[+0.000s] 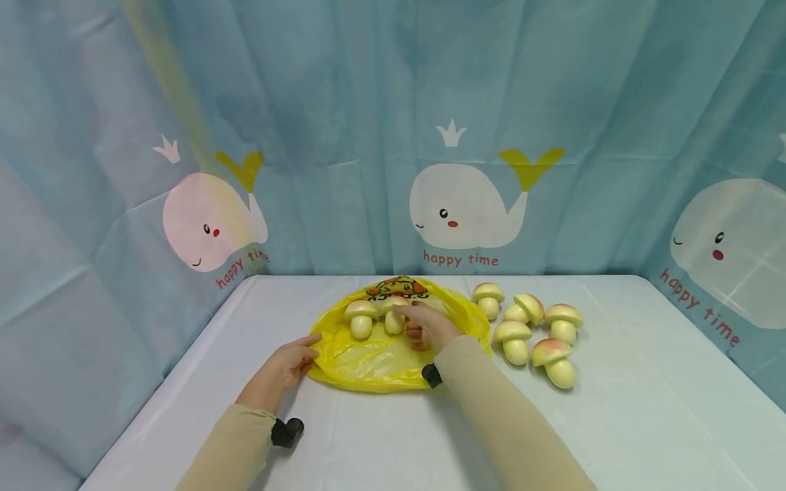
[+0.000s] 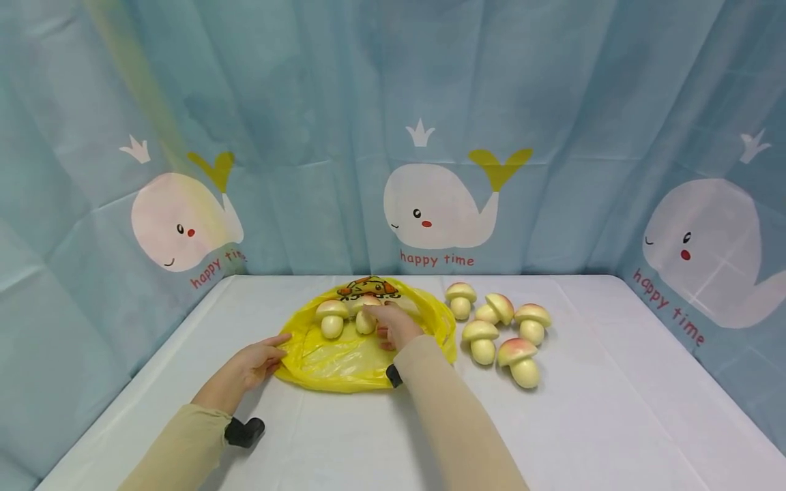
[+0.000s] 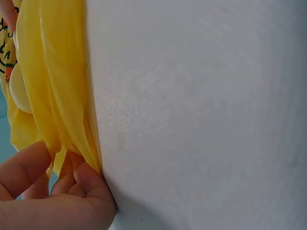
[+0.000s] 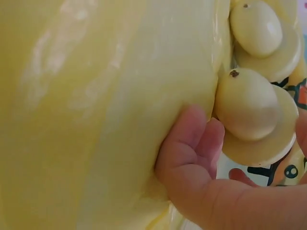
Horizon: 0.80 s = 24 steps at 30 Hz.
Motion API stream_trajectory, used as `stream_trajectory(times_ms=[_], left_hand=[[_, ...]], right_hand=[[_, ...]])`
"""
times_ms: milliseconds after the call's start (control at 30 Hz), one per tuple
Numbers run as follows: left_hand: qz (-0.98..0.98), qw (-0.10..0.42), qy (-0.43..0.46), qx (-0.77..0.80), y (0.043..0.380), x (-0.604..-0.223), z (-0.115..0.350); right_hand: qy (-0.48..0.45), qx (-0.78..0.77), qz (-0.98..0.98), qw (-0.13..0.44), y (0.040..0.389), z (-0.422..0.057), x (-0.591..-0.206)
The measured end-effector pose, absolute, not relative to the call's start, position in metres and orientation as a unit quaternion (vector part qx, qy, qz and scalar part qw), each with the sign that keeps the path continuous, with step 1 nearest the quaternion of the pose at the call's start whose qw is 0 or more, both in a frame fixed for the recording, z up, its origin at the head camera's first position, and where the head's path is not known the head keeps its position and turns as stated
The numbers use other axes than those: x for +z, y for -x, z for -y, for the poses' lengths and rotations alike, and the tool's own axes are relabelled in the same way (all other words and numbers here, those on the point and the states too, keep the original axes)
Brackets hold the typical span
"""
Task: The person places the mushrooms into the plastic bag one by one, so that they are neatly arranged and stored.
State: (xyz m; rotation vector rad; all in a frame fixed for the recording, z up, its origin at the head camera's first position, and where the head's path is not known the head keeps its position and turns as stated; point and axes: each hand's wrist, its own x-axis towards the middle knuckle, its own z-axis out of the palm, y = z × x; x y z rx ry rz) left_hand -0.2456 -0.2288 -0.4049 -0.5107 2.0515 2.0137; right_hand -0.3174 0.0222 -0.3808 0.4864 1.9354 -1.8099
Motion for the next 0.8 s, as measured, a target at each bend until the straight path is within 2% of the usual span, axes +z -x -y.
stream_trajectory(times_ms=[200, 800], left_hand=[[-0.699, 0.111, 0.177, 0.683, 0.2473, -0.4033, 0.2273], [-0.698, 0.107, 0.178, 0.685, 0.2473, -0.4068, 0.2292]], right_hand=[[-0.113, -0.657, -0.71, 0.225, 0.3048, -0.0269, -0.3751], [-0.123, -0.632, -0.729, 0.232, 0.3142, -0.0228, -0.3826]])
